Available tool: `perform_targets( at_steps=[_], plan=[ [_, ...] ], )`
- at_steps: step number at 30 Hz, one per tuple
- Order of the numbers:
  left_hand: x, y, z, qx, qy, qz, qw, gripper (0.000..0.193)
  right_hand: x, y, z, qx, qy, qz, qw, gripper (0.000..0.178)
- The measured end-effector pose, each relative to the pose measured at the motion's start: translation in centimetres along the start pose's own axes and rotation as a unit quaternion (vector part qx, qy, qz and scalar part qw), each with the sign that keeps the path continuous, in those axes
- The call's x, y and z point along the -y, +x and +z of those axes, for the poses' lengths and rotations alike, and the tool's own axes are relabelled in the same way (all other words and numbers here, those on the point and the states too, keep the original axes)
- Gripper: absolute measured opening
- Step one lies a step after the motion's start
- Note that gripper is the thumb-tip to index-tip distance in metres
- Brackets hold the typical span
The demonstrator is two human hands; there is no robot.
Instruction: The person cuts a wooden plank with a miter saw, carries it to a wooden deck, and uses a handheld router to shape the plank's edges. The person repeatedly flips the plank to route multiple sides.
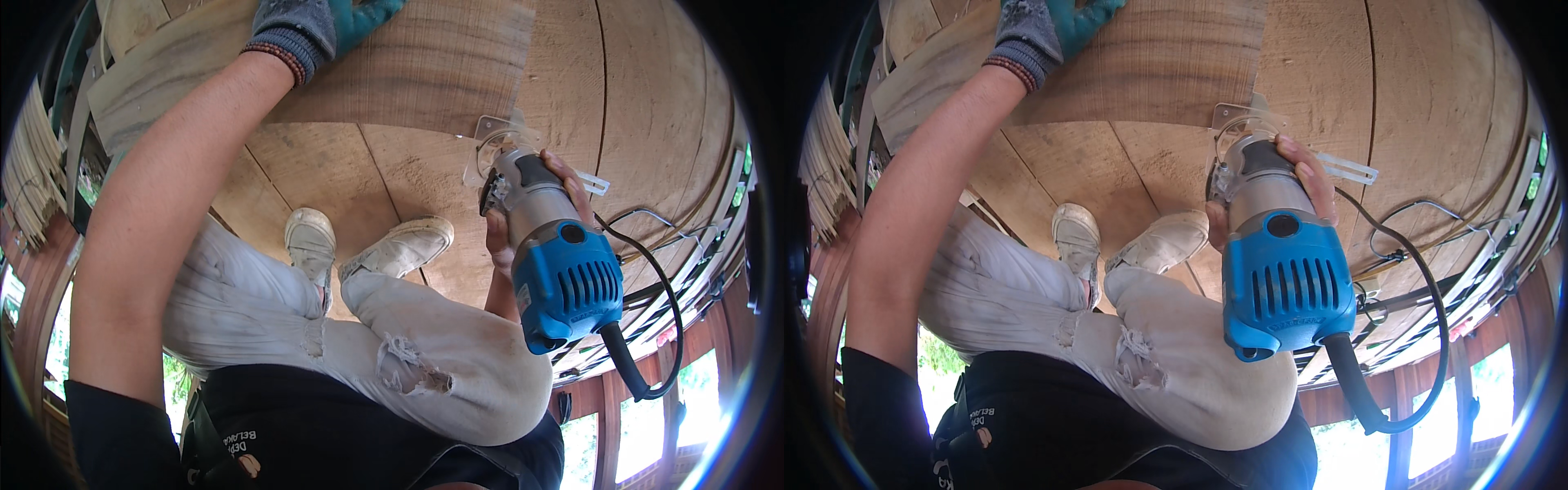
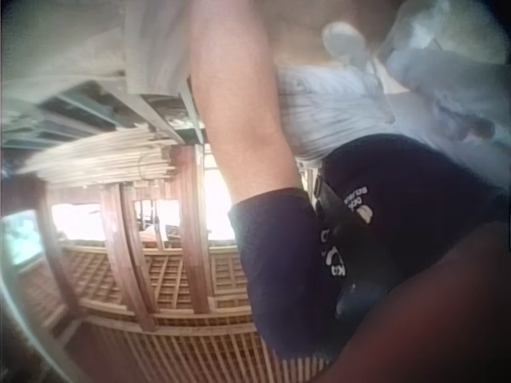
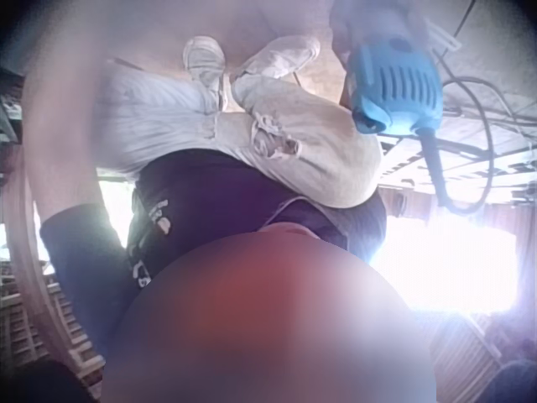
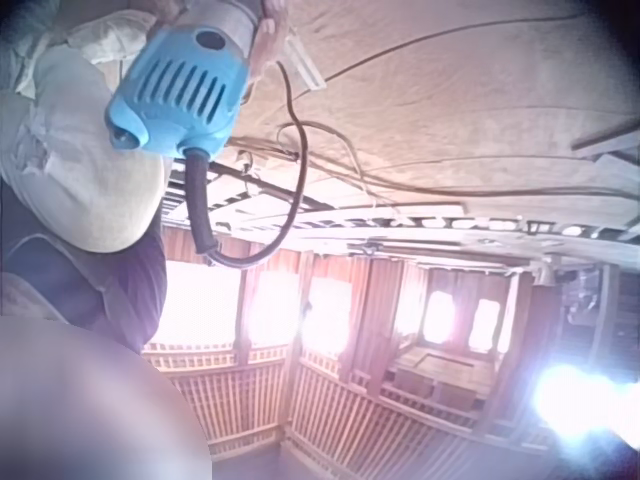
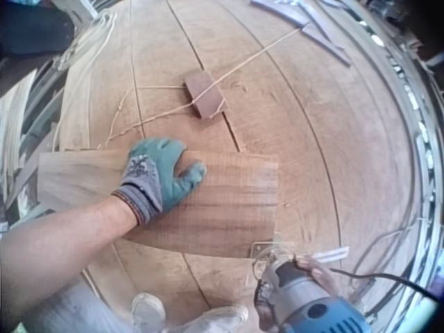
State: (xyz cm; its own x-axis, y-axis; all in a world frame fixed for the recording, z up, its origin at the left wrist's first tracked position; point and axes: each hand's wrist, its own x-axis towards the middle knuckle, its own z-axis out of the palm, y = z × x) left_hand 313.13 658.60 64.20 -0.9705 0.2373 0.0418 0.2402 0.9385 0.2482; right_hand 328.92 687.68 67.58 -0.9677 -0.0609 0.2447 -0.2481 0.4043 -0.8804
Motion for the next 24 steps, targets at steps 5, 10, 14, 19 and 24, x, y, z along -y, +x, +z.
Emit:
perform_targets(
  at_steps=[5, 10, 14, 19, 24],
  plan=[
    [0.0, -0.1, 0.1, 0.005, 0.006, -0.001, 1.000, 0.039, -0.2, 0.3, -0.1, 0.009, -0.002, -0.001, 1.000, 0.083],
    [0.1, 0.0, 0.1, -0.004, 0.015, 0.008, 1.000, 0.039, -0.6, 0.6, -0.3, 0.013, -0.006, 0.003, 1.000, 0.085],
    [0.1, 0.0, 0.1, 0.001, 0.011, 0.005, 1.000, 0.040, -0.7, 0.8, -0.1, 0.003, -0.008, -0.003, 1.000, 0.083],
    [0.2, 0.0, 0.1, 0.008, 0.011, 0.002, 1.000, 0.040, -0.8, 1.1, -0.7, 0.051, -0.036, -0.011, 0.998, 0.099],
    [0.1, 0.0, 0.1, 0.001, 0.009, 0.009, 1.000, 0.040, -1.0, 1.0, -0.7, 0.051, -0.033, 0.000, 0.998, 0.101]
  ],
)
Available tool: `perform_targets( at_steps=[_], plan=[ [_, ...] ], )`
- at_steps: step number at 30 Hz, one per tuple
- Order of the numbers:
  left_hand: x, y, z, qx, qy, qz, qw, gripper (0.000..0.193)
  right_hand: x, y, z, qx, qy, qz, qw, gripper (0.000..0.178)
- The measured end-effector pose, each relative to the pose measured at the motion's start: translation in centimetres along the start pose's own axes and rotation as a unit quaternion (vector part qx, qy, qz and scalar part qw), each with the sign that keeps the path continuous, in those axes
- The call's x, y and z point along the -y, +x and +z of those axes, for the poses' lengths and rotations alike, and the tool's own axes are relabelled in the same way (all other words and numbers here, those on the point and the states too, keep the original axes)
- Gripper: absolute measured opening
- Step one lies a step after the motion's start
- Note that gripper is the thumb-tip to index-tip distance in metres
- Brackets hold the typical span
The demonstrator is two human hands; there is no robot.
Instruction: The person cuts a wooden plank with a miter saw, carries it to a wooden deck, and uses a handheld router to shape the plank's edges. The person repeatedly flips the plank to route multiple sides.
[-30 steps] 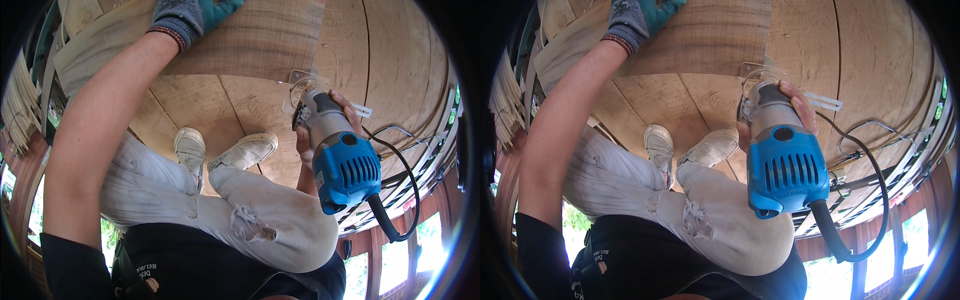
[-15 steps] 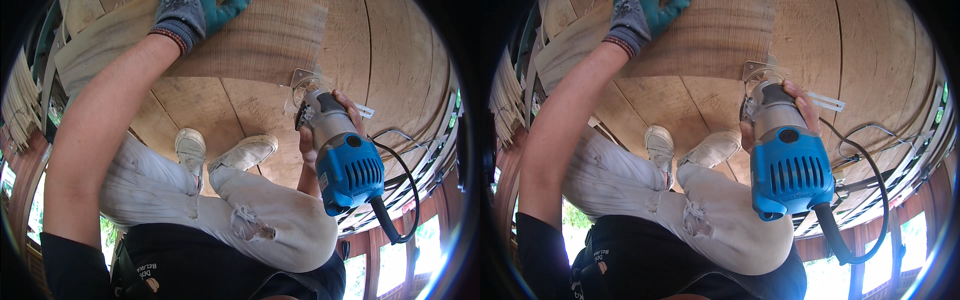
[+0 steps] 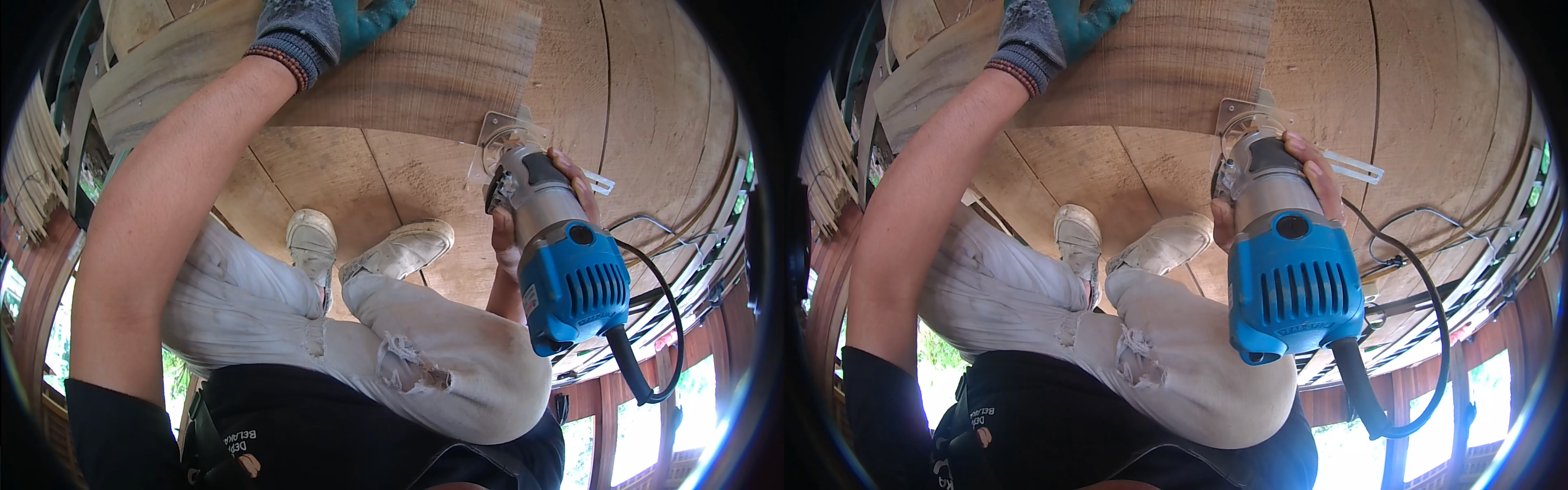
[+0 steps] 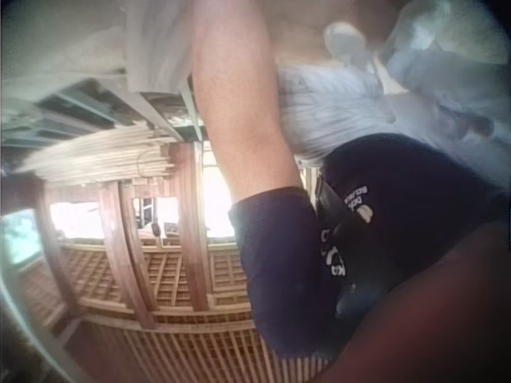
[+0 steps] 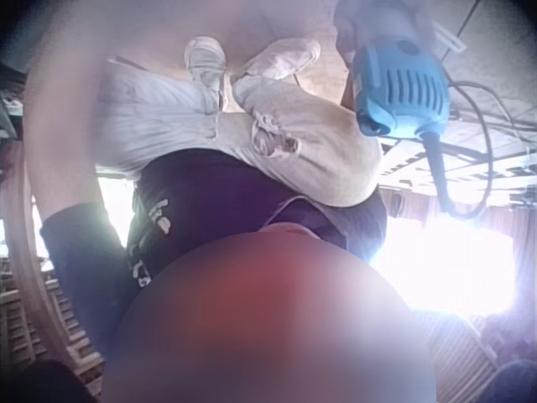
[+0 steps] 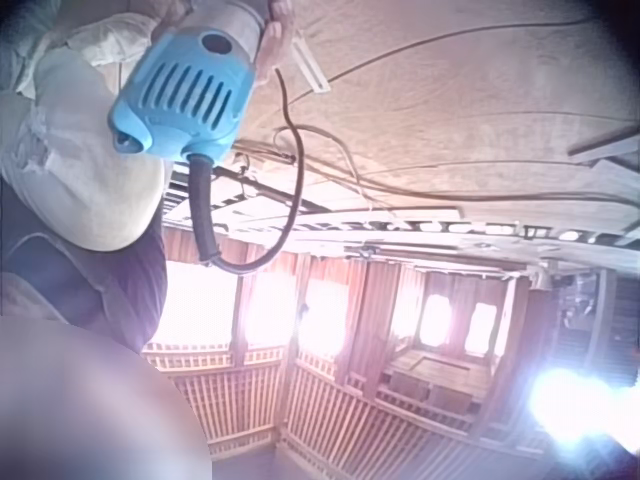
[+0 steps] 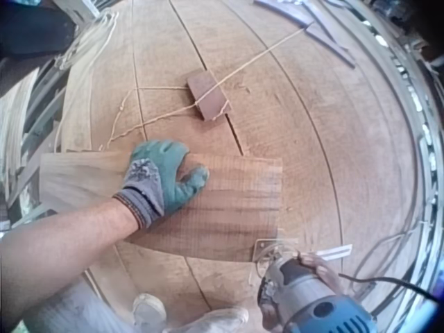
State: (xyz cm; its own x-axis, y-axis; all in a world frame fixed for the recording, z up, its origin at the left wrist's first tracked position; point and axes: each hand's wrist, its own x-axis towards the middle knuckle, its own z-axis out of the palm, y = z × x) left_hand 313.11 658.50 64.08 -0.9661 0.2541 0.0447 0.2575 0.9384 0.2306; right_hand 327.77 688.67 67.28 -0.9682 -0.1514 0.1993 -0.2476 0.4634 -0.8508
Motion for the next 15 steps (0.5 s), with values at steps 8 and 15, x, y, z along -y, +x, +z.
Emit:
perform_targets(
  at_steps=[8, 15],
  plan=[
    [-0.09, 0.15, -0.15, 0.012, -0.005, -0.008, 1.000, 0.038, 0.02, 0.45, 0.06, -0.008, 0.015, -0.004, 1.000, 0.093],
    [0.00, 0.13, -0.27, 0.010, -0.010, -0.005, 1.000, 0.038, 0.08, 0.65, 0.48, -0.035, 0.021, 0.006, 0.999, 0.082]
  ],
)
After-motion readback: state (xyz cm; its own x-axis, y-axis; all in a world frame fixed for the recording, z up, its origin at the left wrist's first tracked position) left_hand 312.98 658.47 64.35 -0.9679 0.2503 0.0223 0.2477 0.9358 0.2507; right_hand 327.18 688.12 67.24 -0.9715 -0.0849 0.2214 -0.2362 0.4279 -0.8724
